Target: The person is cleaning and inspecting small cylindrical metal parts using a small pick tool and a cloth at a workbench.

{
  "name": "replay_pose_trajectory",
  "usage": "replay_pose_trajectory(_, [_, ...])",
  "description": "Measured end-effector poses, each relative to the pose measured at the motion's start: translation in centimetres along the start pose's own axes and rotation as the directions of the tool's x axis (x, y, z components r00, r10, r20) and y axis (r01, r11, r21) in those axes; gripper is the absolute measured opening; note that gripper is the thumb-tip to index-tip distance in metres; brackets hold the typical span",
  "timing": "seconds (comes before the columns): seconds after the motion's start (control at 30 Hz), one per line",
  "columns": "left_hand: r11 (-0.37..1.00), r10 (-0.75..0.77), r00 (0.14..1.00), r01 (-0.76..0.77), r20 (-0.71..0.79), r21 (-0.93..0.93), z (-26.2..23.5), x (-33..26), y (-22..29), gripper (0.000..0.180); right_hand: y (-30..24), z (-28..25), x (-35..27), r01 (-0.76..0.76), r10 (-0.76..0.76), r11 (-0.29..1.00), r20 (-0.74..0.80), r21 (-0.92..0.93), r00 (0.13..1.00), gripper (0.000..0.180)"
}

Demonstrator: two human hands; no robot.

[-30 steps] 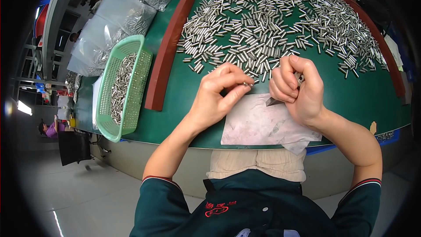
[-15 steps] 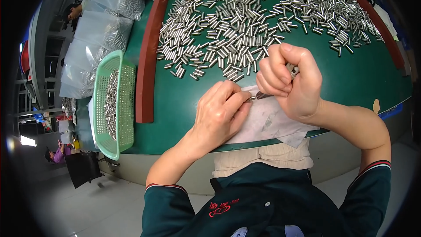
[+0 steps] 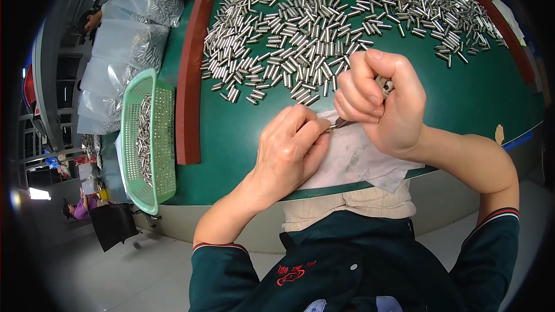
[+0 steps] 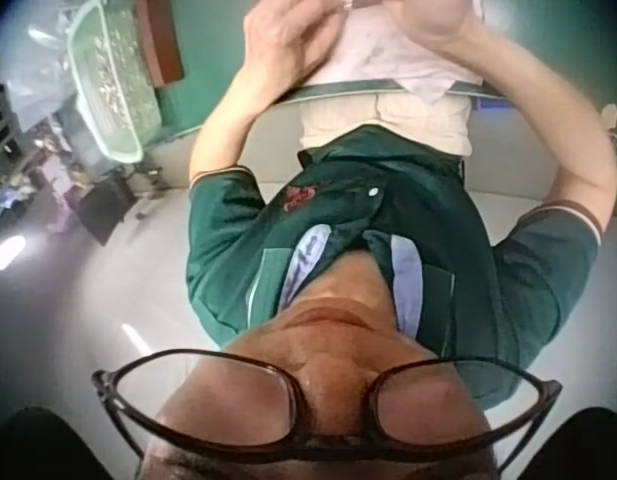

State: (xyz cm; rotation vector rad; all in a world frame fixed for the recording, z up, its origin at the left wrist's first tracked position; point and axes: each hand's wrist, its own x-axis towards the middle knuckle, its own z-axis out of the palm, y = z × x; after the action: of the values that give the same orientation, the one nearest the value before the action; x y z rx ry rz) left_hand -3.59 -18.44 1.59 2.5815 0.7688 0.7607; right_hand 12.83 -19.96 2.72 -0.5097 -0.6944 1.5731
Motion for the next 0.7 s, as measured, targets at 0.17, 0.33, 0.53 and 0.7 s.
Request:
replay_pose_trajectory(0.17, [1.000, -0.001, 1.000, 0.001, 0.002, 0.000, -0.04, -0.11, 0.02, 0.016, 0.20, 0.12, -0.14, 0.010, -0.010, 1.000, -0.014, -0.017, 1.000, 0.038])
replay_pose_trajectory(0.33, [1.000, -0.012, 1.000, 0.012, 0.007, 0.008, -0.05, -0.14, 0.03, 0.017, 0.24, 0.27, -0.36, 0.042, -0.042, 0.999, -0.006, -0.029, 0.999, 0.038])
replay_pose_trajectory(0.53, [1.000, -0.002, 1.000, 0.003, -0.022, 0.014, 0.07, -0.02, -0.04, 0.016, 0.13, 0.31, -0.45, 0.035, -0.036, 0.999, -0.010, -0.036, 0.999, 0.038])
replay_pose_trajectory(0.7, [1.000, -0.005, 1.000, 0.005, -0.001, 0.024, 0.02, 0.00, 0.10, 0.017, 0.40, 0.40, -0.38, 0.046, -0.047, 0.997, -0.003, -0.062, 0.999, 0.038])
